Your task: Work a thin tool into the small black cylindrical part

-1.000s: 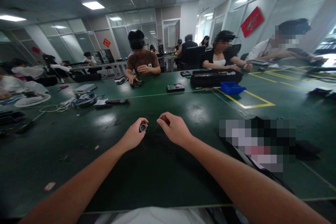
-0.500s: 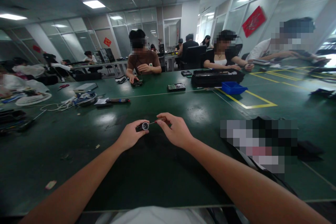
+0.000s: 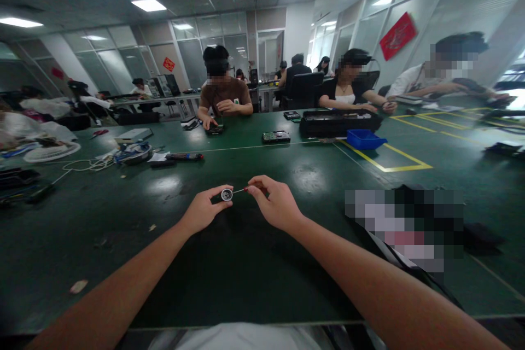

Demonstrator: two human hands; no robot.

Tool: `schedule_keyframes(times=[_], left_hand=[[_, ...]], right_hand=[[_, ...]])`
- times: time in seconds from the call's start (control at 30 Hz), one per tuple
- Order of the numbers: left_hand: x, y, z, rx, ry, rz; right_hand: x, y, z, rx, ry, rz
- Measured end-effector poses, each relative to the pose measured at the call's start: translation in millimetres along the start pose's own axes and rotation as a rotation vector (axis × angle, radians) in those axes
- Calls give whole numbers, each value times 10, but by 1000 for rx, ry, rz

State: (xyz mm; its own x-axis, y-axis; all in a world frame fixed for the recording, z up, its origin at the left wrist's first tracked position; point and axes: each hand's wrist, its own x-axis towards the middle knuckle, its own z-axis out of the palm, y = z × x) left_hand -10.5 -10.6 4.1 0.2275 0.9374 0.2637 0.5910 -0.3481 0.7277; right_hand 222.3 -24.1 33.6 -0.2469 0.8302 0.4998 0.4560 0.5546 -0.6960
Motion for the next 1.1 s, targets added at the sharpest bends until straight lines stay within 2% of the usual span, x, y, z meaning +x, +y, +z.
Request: schedule_keyframes(times=[0.3,0.6,0.73,0.9,1.1], left_hand=[[-24,29,3,3,-29,51],[-13,-17,3,21,-14,41],[-22,12,2,28,-29,46],[-34,32,15,56,-41,53],[-34,23,25,47,-40,90]], right_hand=[[26,19,-22,-222,11,43],[-9,-20,-23,-33,-139,-48],[-6,-34,-15,-65,-191,-4],[20,-25,-2,-115,-147,42],[-13,9,23,-11,-72,26]])
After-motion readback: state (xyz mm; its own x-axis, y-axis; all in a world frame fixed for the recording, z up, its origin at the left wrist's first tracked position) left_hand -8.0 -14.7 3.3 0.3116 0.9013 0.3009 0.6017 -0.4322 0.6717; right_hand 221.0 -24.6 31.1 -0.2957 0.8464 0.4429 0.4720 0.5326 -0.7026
